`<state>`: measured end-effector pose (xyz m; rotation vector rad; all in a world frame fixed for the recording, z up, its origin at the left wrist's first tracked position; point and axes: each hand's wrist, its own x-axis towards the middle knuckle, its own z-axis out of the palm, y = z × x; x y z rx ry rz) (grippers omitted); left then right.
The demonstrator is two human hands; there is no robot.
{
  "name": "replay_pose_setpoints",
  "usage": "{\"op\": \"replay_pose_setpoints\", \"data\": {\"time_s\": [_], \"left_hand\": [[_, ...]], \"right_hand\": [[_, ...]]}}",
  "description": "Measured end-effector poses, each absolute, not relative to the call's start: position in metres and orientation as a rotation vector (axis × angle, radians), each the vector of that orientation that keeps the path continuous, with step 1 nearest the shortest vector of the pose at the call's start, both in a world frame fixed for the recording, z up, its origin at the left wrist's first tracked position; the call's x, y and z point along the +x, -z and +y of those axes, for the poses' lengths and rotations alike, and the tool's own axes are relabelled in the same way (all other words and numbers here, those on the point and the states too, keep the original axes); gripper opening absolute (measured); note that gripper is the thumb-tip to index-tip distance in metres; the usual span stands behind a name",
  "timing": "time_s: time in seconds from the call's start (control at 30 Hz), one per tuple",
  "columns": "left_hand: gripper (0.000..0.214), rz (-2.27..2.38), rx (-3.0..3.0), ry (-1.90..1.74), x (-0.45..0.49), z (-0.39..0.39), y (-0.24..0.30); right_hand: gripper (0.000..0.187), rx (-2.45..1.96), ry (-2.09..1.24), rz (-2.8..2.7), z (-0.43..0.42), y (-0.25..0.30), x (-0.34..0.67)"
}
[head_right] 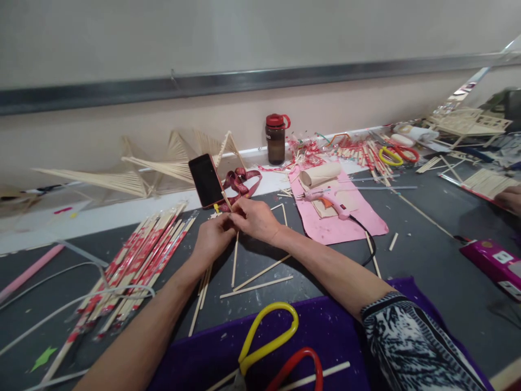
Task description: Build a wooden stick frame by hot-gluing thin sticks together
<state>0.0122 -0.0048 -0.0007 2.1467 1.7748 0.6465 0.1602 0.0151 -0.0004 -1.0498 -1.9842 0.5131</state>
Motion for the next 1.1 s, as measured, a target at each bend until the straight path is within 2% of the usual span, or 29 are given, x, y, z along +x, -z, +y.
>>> {"op": "replay_pose_setpoints", "data": {"time_s": [0.1, 0.17, 0.37, 0.57, 1.1], "left_hand": [[0.019, 1.766, 2.172, -0.652, 0.012, -0.004, 0.002], [0.019, 1.753, 2.175, -0.662, 0.012, -0.004, 0.002], [0.018, 1.753, 2.172, -0.660, 0.012, -0.003, 0.001], [0.018, 1.762, 2.224, -0.610, 0.015, -0.004, 0.001], [0.019, 1.771, 2.279, -0.582, 0.016, -0.004, 0.002]], "right_hand": [[0.022, -1.121, -0.516, -2.071, 0.018, -0.016, 0.170], [0.022, -1.176, -0.478, -2.141, 0.025, -0.027, 0.183], [0.024, -1.520, -0.040, -2.469, 0.041, -0.027, 0.215], [0.027, -1.556, -0.048, -2.628, 0.034, -0.011, 0.218], [0.031, -1.680, 0.032, -2.717, 0.015, -0.025, 0.215]]}}
